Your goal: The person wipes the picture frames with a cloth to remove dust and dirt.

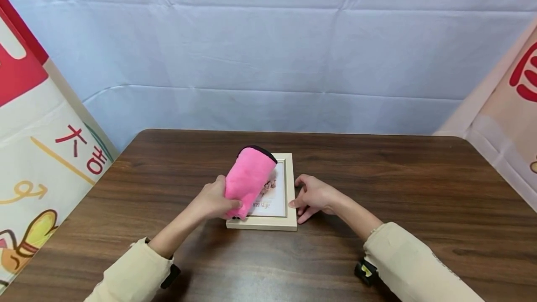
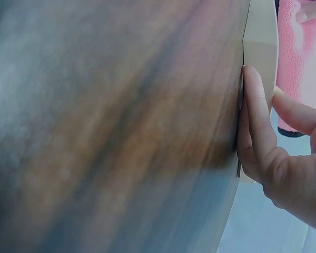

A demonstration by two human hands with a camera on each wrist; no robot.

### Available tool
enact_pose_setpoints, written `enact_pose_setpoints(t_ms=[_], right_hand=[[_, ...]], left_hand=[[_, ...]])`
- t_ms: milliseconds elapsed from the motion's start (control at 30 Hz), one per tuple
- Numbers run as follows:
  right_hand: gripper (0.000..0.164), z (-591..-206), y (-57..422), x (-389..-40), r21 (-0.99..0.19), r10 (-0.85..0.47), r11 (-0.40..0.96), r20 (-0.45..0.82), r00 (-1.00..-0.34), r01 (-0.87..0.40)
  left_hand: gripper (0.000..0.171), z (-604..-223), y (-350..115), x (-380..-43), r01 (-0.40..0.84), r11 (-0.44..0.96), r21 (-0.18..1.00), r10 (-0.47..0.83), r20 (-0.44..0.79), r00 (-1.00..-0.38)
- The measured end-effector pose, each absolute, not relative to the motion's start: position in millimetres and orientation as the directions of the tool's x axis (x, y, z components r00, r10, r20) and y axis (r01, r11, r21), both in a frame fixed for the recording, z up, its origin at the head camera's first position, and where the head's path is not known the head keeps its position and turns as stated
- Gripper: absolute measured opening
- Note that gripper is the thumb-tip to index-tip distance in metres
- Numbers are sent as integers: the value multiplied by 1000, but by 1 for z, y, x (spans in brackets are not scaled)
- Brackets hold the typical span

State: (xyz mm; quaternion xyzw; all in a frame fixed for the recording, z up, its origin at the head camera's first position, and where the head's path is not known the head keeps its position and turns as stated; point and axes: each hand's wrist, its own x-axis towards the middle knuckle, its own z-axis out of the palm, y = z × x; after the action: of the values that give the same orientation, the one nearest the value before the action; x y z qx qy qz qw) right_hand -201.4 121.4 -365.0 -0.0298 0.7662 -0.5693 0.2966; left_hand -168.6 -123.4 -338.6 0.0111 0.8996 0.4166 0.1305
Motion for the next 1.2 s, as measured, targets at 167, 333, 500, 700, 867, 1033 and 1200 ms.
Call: enact_pose_setpoints(t_ms=[167,333,500,700,867,1033,1200], right_hand=[[53,-364,122,-201,-892,-391,348,-418,-820,289],[55,-363,123,-200,-894,-397,346,-415,-818,286],[56,-362,122,-200,-893,-400,350,-415,-817,282],[54,-362,122,-199,-895,-402,344,-413,-817,284],[54,-362,121,-199,-895,-403,342,-414,-816,285],[55,-363,120,-199,-897,-403,337,-411,-817,285],[54,-363,120,-199,-898,-406,335,-412,-816,287]], left_hand=[[41,-339,-112,-169,-68,656,752,156,-224,-962],[42,-339,-100,-169,-19,679,734,196,-206,-959],[43,-339,-88,-168,12,663,748,227,-186,-956],[33,-340,-77,-168,47,630,775,266,-158,-951],[32,-338,-75,-167,74,673,736,262,-143,-954],[34,-338,-82,-167,114,761,639,237,-111,-965],[37,-338,-94,-165,81,801,593,193,-128,-973]])
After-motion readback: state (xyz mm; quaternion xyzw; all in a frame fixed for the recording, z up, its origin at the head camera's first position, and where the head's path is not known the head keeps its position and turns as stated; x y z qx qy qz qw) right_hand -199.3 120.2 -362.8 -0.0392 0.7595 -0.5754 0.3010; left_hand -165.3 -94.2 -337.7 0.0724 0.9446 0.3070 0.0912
